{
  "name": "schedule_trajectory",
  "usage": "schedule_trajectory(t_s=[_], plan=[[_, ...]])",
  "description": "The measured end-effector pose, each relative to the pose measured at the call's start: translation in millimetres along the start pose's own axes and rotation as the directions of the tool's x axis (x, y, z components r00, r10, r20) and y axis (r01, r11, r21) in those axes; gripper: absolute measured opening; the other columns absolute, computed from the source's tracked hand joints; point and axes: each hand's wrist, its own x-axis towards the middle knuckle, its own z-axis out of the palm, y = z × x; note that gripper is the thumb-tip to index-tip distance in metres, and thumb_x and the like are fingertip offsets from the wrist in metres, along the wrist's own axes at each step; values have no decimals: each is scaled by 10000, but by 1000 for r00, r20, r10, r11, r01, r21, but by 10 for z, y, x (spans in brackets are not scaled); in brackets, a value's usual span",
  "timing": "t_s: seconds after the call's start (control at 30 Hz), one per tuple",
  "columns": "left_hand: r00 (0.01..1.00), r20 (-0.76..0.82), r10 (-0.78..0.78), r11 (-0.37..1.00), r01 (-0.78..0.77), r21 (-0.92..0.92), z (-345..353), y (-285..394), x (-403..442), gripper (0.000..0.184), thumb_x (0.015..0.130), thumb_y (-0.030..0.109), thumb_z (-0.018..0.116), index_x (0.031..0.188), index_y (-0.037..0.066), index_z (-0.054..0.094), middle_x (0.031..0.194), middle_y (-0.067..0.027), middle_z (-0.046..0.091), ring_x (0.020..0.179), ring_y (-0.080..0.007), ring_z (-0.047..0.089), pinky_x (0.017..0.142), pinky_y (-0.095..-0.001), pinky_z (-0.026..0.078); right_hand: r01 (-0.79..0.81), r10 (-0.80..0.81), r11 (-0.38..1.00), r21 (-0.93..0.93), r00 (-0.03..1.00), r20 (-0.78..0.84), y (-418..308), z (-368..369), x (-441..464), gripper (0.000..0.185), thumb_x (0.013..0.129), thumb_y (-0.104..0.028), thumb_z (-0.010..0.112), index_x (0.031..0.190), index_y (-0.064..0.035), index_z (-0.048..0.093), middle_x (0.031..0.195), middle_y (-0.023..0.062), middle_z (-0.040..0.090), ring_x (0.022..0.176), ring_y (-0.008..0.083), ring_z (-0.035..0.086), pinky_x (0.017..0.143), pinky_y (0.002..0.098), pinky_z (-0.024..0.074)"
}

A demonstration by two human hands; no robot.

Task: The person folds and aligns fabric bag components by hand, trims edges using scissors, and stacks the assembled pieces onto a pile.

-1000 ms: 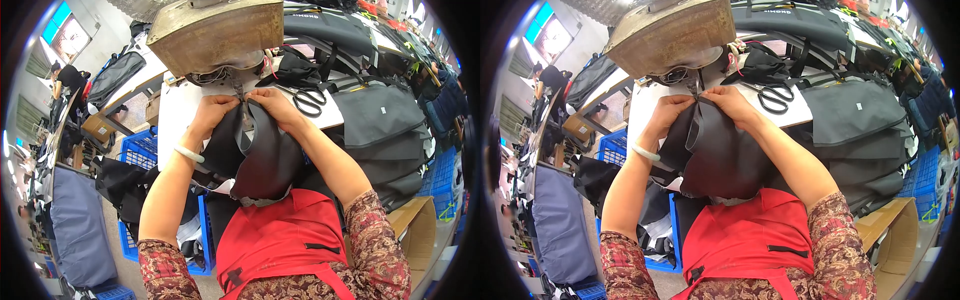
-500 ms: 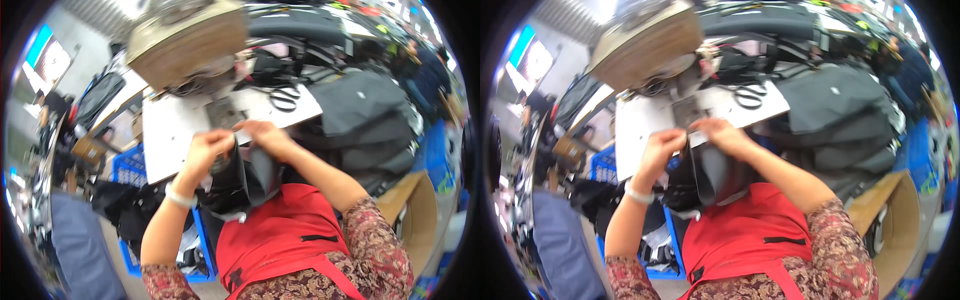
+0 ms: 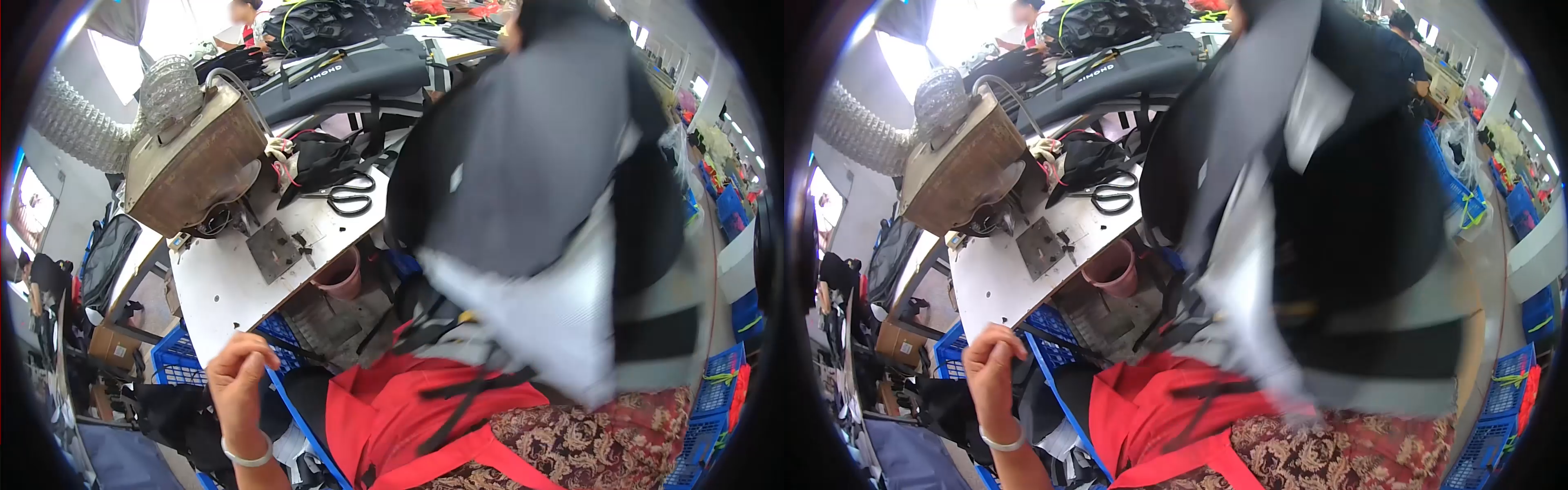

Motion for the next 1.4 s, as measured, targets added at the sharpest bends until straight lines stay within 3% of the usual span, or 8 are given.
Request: schedule_trajectory(t_s=[0.27, 0.63, 0.93, 1.03, 1.13, 1.17, 1.33, 1.4], plan=[[881, 118, -458, 889, 457, 37, 517, -1418, -585, 105, 908, 23, 622, 953, -22, 705, 864, -32, 662, 780, -104, 619, 719, -236, 484, -170, 37, 723, -670, 978, -208, 200, -1426, 260, 241, 956, -259, 551, 887, -51, 651, 727, 40, 635, 731, 165, 643, 673, 327, 529], [806, 177, -565, 716, 372, 591, 648, -2066, -1082, 157, 866, 101, 648, 984, 24, 719, 919, -136, 666, 855, -295, 655, 767, -368, 510, -245, 154, 304, -920, 966, -207, 698, -1672, 361, 139, 928, -206, 554, 892, -94, 630, 727, 49, 618, 693, 209, 644, 611, 352, 517], [841, 191, -507, 688, 261, 677, 931, -2412, -1037, 140, 854, 107, 624, 933, 47, 723, 921, -149, 671, 892, -348, 652, 794, -416, 514, 126, -344, 32, -992, 933, 107, 137, -832, 259, 65, 905, -162, 557, 896, -130, 613, 726, 57, 604, 663, 245, 644, 561, 372, 507], [842, 186, -507, 678, 256, 689, 922, -2501, -1110, 140, 852, 103, 627, 934, 39, 721, 914, -151, 673, 890, -349, 652, 798, -416, 513, 421, -350, 222, -880, 876, 330, 678, 176, -379, 54, 890, -163, 556, 906, -133, 599, 735, 60, 593, 606, 250, 639, 506, 394, 501], [849, 149, -506, 707, 309, 636, 863, -2477, -1146, 137, 850, 99, 631, 928, 30, 720, 902, -153, 673, 876, -344, 653, 793, -408, 512, 387, 31, 462, -798, 892, 451, 1990, 1062, -1655, 178, 933, -257, 552, 839, -120, 615, 671, 86, 610, 573, 284, 651, 487, 423, 507], [852, 133, -507, 704, 320, 635, 857, -2454, -1150, 134, 852, 97, 633, 924, 25, 720, 885, -156, 672, 864, -342, 654, 786, -405, 511, 83, 263, 707, -703, 891, 369, 2248, 1186, -2009, 282, 956, -317, 539, 826, -79, 616, 694, 161, 646, 637, 351, 662, 557, 468, 524], [856, 126, -502, 711, 324, 624, 831, -2435, -1192, 134, 859, 97, 628, 920, 21, 720, 877, -159, 671, 854, -337, 658, 779, -400, 512, -507, 794, 601, -618, 467, 389, 2825, 1219, -2956, 251, 936, -292, 509, 961, -99, 667, 770, 128, 701, 801, 329, 689, 790, 456, 518], [857, 133, -497, 716, 320, 620, 821, -2456, -1175, 134, 860, 96, 626, 921, 22, 721, 876, -159, 672, 850, -336, 659, 778, -398, 512, -298, 797, 586, -753, 380, 470, 2894, 1169, -2979, 243, 916, -298, 547, 980, -98, 668, 840, 106, 720, 863, 252, 694, 751, 414, 519]])
